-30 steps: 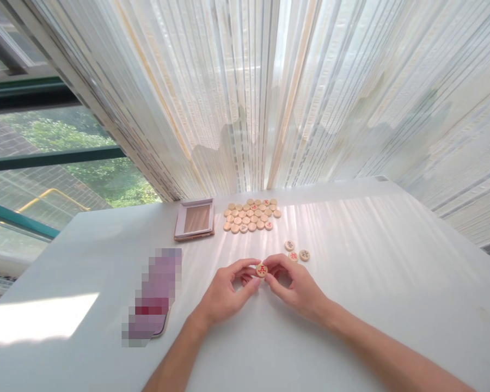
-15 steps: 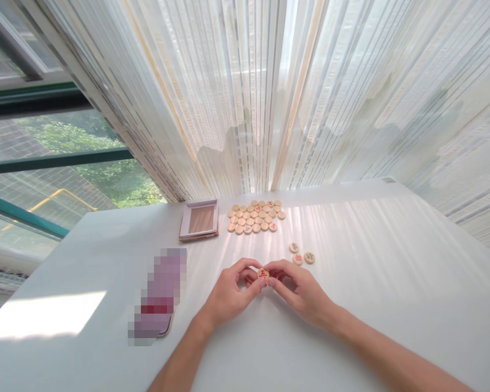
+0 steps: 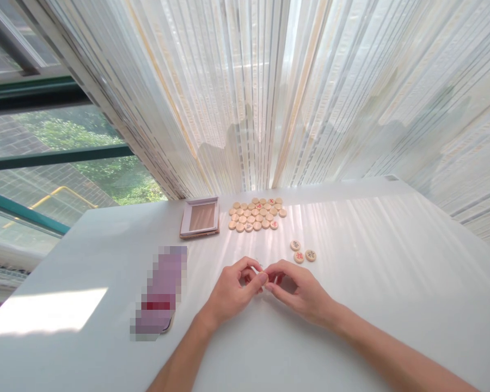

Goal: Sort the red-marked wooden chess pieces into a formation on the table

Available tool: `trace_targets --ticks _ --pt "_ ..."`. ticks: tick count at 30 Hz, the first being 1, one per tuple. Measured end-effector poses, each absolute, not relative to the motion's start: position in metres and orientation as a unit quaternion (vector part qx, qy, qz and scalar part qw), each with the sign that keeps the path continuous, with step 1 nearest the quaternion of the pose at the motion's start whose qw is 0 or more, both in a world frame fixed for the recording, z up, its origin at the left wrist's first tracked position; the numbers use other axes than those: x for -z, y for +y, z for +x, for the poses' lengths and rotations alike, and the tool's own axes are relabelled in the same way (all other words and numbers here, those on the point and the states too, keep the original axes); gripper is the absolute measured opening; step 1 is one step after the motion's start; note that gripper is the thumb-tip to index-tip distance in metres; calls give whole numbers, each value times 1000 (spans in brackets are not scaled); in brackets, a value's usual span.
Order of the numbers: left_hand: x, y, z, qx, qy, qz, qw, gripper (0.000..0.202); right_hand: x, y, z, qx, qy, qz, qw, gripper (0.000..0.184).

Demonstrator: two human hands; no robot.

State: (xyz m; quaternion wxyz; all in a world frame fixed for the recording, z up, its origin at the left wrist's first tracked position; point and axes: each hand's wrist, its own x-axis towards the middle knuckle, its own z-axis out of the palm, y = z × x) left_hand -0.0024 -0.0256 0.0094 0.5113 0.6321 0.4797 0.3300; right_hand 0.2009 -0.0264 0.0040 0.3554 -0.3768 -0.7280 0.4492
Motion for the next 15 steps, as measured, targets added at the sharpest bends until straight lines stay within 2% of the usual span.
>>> trace_targets --ticks 6,15 --pt "-10 -26 -2 -347 460 619 533 22 -4 -28 201 -448 -723 -376 369 19" --pt "-10 -26 -5 -349 446 638 522 22 -2 -25 199 -458 -705 -382 384 17"
